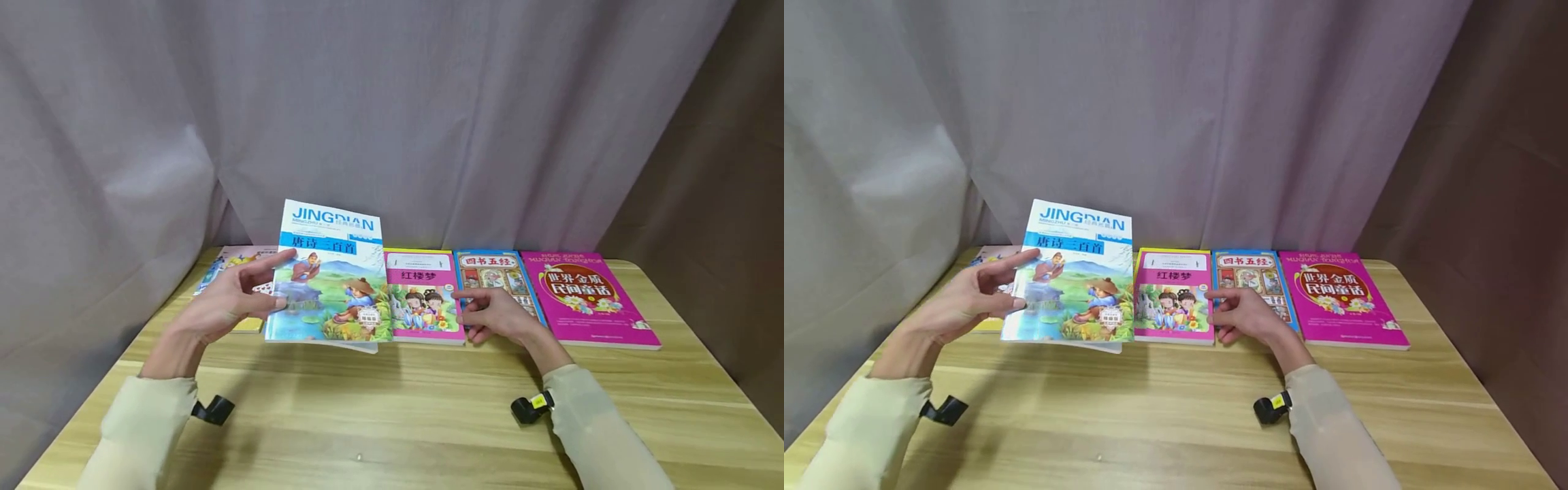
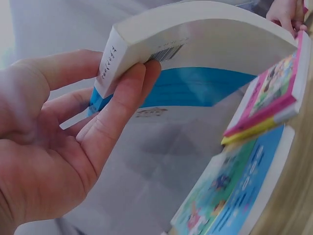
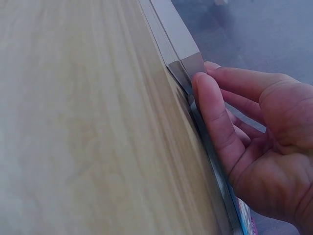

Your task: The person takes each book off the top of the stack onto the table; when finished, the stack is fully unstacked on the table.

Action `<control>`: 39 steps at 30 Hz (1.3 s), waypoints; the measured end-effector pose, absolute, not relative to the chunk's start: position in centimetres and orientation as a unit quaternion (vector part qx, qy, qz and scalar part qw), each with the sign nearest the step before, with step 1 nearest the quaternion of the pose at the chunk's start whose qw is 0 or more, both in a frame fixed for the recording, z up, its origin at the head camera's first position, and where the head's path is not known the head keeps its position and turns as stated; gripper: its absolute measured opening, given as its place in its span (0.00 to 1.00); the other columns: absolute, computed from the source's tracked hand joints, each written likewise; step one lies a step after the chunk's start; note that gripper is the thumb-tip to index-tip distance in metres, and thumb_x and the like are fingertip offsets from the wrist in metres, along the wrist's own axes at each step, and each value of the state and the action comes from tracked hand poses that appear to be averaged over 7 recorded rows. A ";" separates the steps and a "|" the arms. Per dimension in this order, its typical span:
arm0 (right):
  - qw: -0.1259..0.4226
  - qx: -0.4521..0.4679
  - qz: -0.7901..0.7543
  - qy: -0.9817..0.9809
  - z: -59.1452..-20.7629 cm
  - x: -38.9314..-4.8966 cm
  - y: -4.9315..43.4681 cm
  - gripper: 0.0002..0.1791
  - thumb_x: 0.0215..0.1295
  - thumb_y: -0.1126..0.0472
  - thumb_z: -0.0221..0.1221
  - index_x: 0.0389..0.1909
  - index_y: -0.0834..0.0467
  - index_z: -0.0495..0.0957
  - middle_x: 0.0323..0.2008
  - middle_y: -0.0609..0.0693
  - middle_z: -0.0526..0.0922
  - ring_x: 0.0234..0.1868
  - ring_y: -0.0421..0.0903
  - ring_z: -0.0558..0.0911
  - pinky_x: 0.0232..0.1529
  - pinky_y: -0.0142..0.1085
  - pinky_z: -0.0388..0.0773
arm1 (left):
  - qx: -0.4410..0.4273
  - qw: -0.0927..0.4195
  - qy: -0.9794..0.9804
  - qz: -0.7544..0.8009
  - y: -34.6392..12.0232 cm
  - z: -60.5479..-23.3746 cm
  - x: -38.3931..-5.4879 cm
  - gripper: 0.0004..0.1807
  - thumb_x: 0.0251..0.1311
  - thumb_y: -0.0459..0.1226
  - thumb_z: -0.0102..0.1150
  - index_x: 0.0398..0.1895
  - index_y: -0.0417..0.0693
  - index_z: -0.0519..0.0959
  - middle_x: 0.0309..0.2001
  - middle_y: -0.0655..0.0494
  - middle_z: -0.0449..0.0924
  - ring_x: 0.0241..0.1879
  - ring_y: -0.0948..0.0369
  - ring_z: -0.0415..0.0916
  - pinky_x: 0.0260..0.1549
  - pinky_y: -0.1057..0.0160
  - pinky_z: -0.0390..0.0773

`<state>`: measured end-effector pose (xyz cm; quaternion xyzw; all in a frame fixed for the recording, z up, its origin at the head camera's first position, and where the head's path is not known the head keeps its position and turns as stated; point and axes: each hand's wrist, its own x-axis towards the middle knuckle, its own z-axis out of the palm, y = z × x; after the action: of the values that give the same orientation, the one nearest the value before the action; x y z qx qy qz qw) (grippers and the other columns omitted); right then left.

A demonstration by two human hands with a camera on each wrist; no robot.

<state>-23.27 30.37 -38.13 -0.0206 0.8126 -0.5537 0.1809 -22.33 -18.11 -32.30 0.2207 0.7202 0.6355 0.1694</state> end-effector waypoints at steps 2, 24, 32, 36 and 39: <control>0.183 -0.021 -0.554 0.812 -38.1 -23.3 30.4 0.37 0.68 0.69 0.67 0.77 0.65 0.68 0.39 0.55 0.80 0.24 0.44 0.85 0.29 0.40 0.89 | 0.209 0.165 0.735 0.624 -19.0 -32.1 -21.7 0.44 0.67 0.28 0.66 0.84 0.51 0.60 0.81 0.42 0.56 0.54 0.70 0.80 0.42 0.67 0.86; 0.182 -0.022 -0.545 0.818 -38.0 -23.4 30.3 0.37 0.69 0.68 0.68 0.77 0.65 0.67 0.40 0.56 0.81 0.25 0.44 0.86 0.31 0.43 0.90 | 0.230 0.155 0.680 0.679 -30.0 -33.5 -16.4 0.42 0.72 0.17 0.47 0.86 0.51 0.55 0.73 0.66 0.74 0.58 0.62 0.85 0.51 0.62 0.87; 0.187 -0.020 -0.540 0.820 -38.2 -23.4 30.6 0.37 0.70 0.66 0.68 0.77 0.63 0.68 0.41 0.55 0.82 0.26 0.45 0.87 0.33 0.44 0.91 | 0.247 0.172 0.632 0.714 -33.0 -35.1 -14.4 0.45 0.69 0.11 0.41 0.86 0.49 0.55 0.72 0.57 0.77 0.58 0.61 0.85 0.49 0.63 0.88; 0.186 -0.025 -0.538 0.822 -38.2 -23.5 30.7 0.37 0.71 0.66 0.67 0.78 0.63 0.67 0.40 0.55 0.83 0.27 0.45 0.87 0.32 0.44 0.90 | 0.284 0.208 0.574 0.740 -34.7 -36.7 -13.5 0.46 0.69 0.10 0.35 0.87 0.49 0.49 0.73 0.51 0.76 0.62 0.57 0.83 0.51 0.58 0.88; 0.187 -0.027 -0.539 0.821 -38.3 -23.6 30.7 0.36 0.71 0.66 0.67 0.78 0.63 0.67 0.40 0.54 0.83 0.27 0.45 0.87 0.31 0.44 0.90 | 0.301 0.236 0.531 0.756 -35.9 -38.2 -12.8 0.46 0.70 0.10 0.30 0.87 0.49 0.47 0.74 0.48 0.74 0.65 0.53 0.81 0.55 0.55 0.86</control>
<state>-23.57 30.69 -38.29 -0.0273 0.8210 -0.5387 0.1872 -12.77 -35.95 -38.17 0.3013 0.5308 0.7562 0.2358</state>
